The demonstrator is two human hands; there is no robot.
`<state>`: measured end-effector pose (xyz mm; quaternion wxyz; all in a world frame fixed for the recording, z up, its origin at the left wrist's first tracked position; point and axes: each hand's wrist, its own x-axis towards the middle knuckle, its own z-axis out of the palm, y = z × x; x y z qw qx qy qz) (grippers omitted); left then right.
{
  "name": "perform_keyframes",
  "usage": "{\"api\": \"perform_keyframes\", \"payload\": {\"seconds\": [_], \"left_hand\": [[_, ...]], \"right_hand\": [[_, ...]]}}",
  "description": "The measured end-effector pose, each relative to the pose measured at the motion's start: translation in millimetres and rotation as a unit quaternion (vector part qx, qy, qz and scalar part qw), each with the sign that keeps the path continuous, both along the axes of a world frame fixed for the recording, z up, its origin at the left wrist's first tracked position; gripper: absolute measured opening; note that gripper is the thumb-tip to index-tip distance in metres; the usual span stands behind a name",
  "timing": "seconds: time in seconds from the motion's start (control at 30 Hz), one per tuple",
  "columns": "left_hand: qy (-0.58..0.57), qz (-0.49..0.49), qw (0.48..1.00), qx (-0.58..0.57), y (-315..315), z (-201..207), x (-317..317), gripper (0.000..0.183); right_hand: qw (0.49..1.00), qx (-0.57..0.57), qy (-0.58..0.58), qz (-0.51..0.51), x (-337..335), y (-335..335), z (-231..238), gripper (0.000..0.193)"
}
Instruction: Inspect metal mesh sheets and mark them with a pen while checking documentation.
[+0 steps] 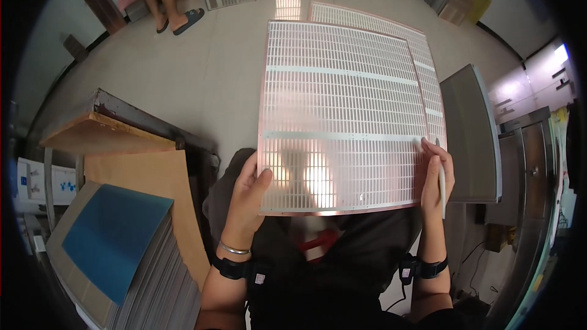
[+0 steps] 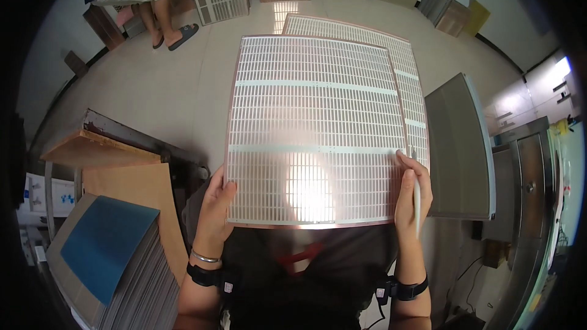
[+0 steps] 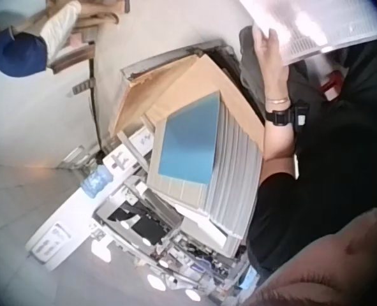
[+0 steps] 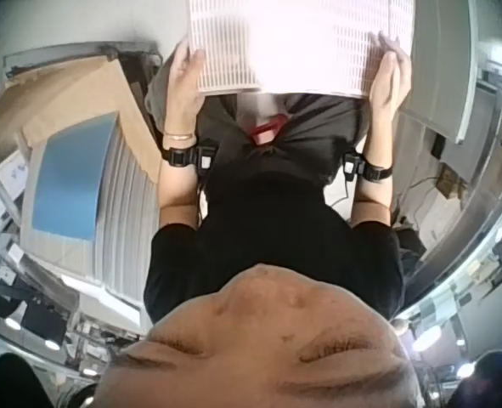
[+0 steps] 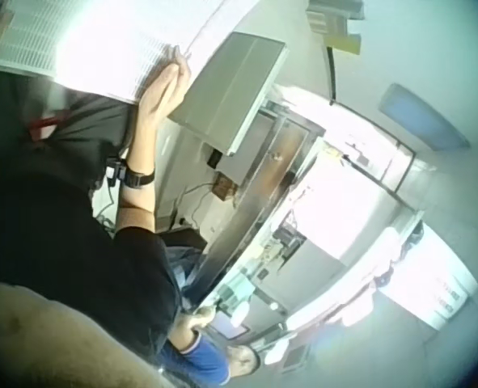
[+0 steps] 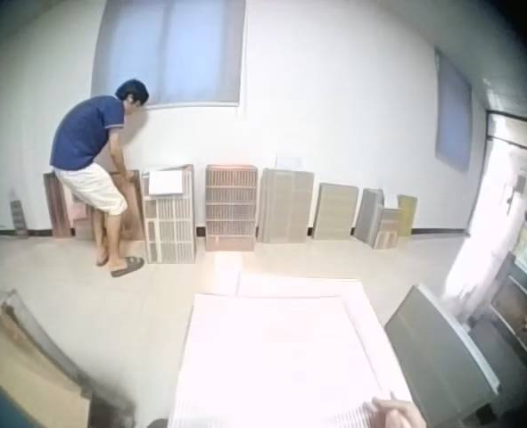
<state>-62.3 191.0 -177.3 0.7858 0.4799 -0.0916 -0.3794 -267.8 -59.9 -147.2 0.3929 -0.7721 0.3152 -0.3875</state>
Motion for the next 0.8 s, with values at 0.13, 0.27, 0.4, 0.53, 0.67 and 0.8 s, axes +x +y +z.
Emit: {"api": "perform_keyframes", "payload": {"seconds": [0.13,0.27,0.4,0.53,0.67,0.8], "left_hand": [[-0.052,0.015,0.998,0.034,3.0,-0.7,0.2,0.043],[-0.033,-0.002,0.999,0.015,3.3,-2.2,-2.6,0.041],[-0.052,-0.016,0.998,0.019,6.0,-0.9,-1.7,0.04],[-0.056,-0.009,0.998,0.001,5.6,-1.0,-2.2,0.042],[-0.047,0.006,0.999,0.006,8.3,1.4,-1.3,0.043],[-0.042,0.008,0.999,-0.007,7.9,2.8,-2.6,0.043]], "right_hand": [[0.983,-0.115,0.137,-0.034,6.8,0.6,4.8,0.028],[0.989,-0.104,0.088,-0.054,2.1,-2.7,-0.1,0.03],[0.998,-0.041,0.003,-0.04,-4.0,-7.3,1.9,0.033],[0.991,0.065,-0.114,-0.019,-4.8,-8.2,2.3,0.035],[0.976,0.152,-0.155,-0.034,-10.0,-11.2,4.3,0.035],[0.959,0.203,-0.186,-0.06,-13.1,-10.2,9.2,0.032]]}}
